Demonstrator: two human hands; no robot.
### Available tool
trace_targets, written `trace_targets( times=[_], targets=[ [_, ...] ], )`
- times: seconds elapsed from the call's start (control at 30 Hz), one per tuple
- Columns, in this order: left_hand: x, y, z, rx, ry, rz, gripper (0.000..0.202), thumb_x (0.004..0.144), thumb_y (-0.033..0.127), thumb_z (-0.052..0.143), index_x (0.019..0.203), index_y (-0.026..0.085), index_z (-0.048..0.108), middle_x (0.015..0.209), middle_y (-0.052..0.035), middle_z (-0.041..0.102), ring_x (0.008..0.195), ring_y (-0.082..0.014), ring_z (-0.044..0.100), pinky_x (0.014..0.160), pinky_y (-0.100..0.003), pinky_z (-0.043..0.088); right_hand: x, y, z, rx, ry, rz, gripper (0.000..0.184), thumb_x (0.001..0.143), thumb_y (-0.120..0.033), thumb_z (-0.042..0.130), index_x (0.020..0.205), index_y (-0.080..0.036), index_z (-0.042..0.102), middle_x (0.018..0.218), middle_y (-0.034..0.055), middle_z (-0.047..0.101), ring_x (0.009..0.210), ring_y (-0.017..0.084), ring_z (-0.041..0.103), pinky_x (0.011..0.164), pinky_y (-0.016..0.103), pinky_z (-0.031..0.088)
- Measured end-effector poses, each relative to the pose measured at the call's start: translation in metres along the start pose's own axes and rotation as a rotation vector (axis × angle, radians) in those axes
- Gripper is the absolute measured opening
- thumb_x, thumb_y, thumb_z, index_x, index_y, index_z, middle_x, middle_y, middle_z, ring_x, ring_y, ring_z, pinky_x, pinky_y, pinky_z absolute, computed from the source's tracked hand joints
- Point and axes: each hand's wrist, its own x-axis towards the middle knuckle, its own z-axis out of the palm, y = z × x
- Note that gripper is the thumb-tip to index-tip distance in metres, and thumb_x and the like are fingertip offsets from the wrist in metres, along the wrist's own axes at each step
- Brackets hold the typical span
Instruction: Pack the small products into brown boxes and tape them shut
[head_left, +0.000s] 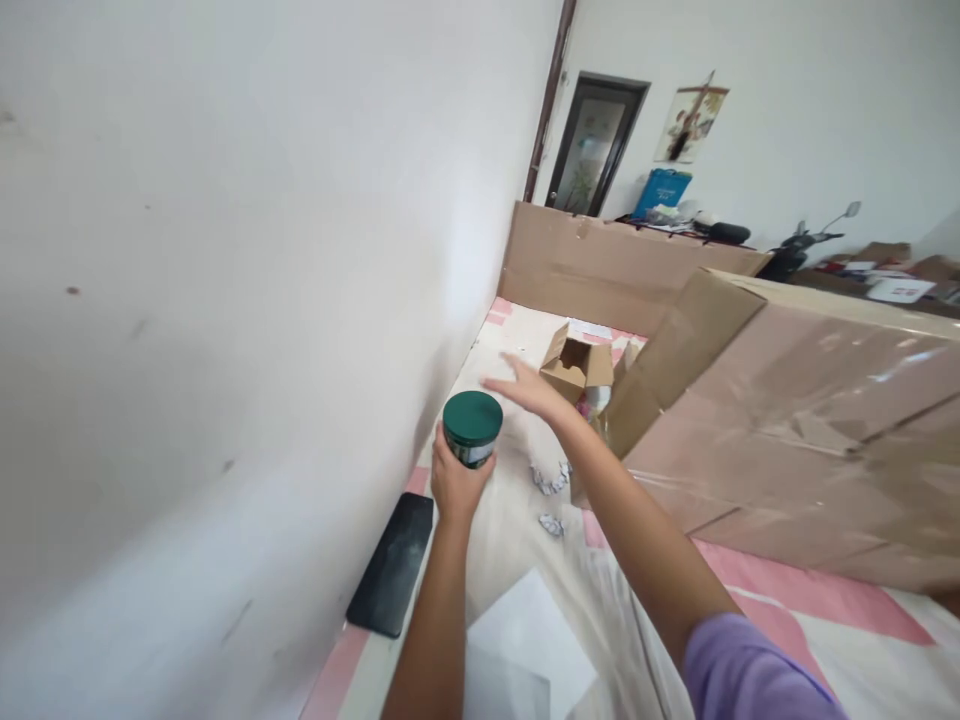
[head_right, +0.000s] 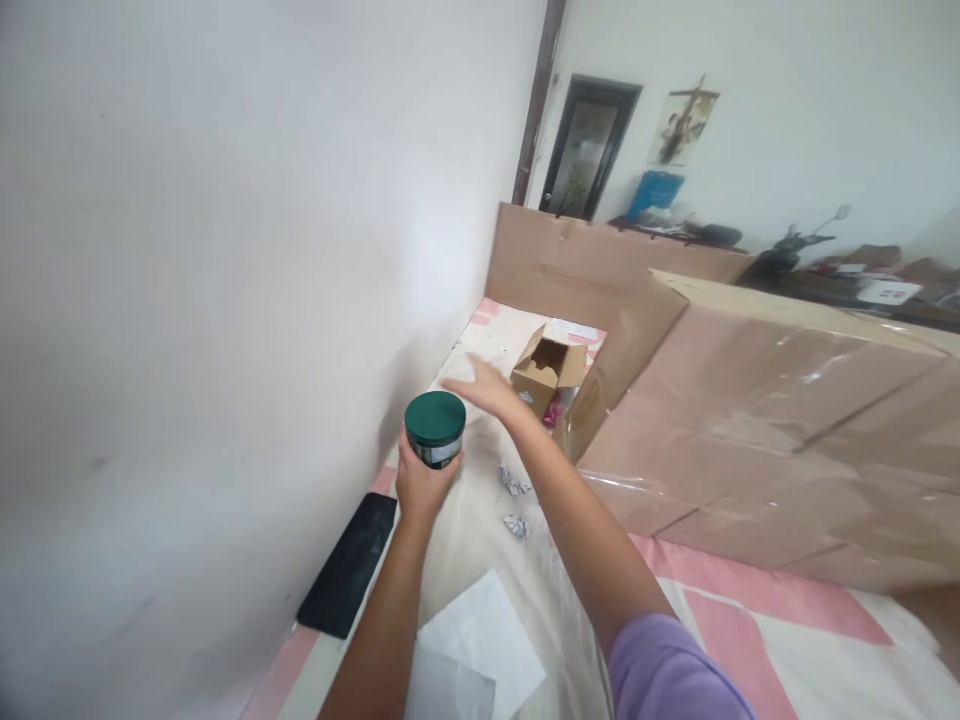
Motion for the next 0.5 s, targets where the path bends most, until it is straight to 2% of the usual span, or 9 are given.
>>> trace_targets(
  times=[0.07, 0.13, 0.17, 0.23, 0.3, 0.33, 0.43, 0.5],
  targets=[
    [0.003, 0.004, -0.001, -0.017, 0.007, -0.038, 0.113, 0.069, 0.041, 0.086, 0.159, 0.019, 0.022, 0.154, -0.0217, 0.049, 0.138, -0.0368, 0.054, 0.108, -0.047, 0.051, 0.011, 0.012, -0.016, -0.057, 0.147, 0.165, 0.081, 0.093, -0.059, 0.056, 0.157, -0.014, 0.033, 0.158, 0.0229, 0.038, 0.149, 0.041, 0.028, 0.119, 0.052, 0.027],
    [0.005, 0.006, -0.002, -0.023, 0.017, -0.049, 0.112, 0.069, 0.042, 0.086, 0.159, 0.019, 0.023, 0.155, -0.0213, 0.048, 0.137, -0.0373, 0.055, 0.108, -0.048, 0.051, 0.018, 0.023, -0.025, -0.114, 0.225, 0.315, 0.082, 0.097, -0.052, 0.055, 0.158, -0.005, 0.027, 0.157, 0.0312, 0.036, 0.148, 0.046, 0.026, 0.118, 0.059, 0.025],
    [0.006, 0.007, -0.002, -0.025, 0.017, -0.053, 0.112, 0.069, 0.042, 0.086, 0.159, 0.019, 0.023, 0.155, -0.0214, 0.048, 0.137, -0.0378, 0.055, 0.107, -0.049, 0.052, 0.019, 0.028, -0.027, -0.132, 0.228, 0.36, 0.081, 0.096, -0.05, 0.058, 0.156, -0.003, 0.031, 0.152, 0.0319, 0.042, 0.146, 0.046, 0.032, 0.117, 0.061, 0.026],
    [0.006, 0.007, -0.002, -0.025, 0.009, -0.056, 0.112, 0.07, 0.044, 0.085, 0.159, 0.019, 0.023, 0.154, -0.0217, 0.049, 0.136, -0.0389, 0.056, 0.106, -0.05, 0.052, 0.018, 0.032, -0.025, -0.163, 0.202, 0.384, 0.068, 0.093, -0.047, 0.067, 0.145, -0.007, 0.049, 0.139, 0.0255, 0.057, 0.138, 0.041, 0.044, 0.116, 0.061, 0.029],
    [0.006, 0.007, -0.003, -0.022, 0.007, -0.053, 0.112, 0.07, 0.044, 0.085, 0.159, 0.018, 0.023, 0.153, -0.0219, 0.049, 0.136, -0.0395, 0.056, 0.106, -0.05, 0.052, 0.012, 0.03, -0.02, -0.19, 0.177, 0.34, 0.048, 0.093, -0.045, 0.068, 0.128, -0.013, 0.063, 0.129, 0.0161, 0.064, 0.132, 0.034, 0.051, 0.115, 0.059, 0.032],
    [0.006, 0.007, -0.003, -0.017, 0.008, -0.052, 0.112, 0.07, 0.045, 0.086, 0.159, 0.018, 0.023, 0.153, -0.0218, 0.05, 0.136, -0.0393, 0.055, 0.107, -0.049, 0.051, 0.007, 0.025, -0.017, -0.199, 0.171, 0.303, 0.041, 0.095, -0.046, 0.066, 0.121, -0.014, 0.067, 0.126, 0.0142, 0.065, 0.13, 0.033, 0.052, 0.114, 0.059, 0.034],
    [0.006, 0.007, -0.008, -0.004, -0.013, -0.07, 0.114, 0.069, 0.046, 0.087, 0.159, 0.018, 0.022, 0.154, -0.0208, 0.049, 0.138, -0.0379, 0.054, 0.109, -0.046, 0.05, -0.023, 0.006, -0.015, -0.205, 0.188, 0.142, 0.041, 0.099, -0.048, 0.056, 0.118, -0.015, 0.07, 0.129, 0.0154, 0.064, 0.13, 0.036, 0.047, 0.11, 0.06, 0.034],
    [0.004, 0.008, -0.013, 0.004, -0.04, -0.107, 0.115, 0.071, 0.05, 0.085, 0.16, 0.018, 0.019, 0.156, -0.0212, 0.047, 0.138, -0.0377, 0.053, 0.11, -0.046, 0.048, -0.057, -0.004, -0.022, -0.208, 0.216, 0.01, 0.039, 0.097, -0.049, 0.057, 0.119, -0.02, 0.071, 0.135, 0.0115, 0.062, 0.132, 0.036, 0.041, 0.111, 0.057, 0.032]
  ],
)
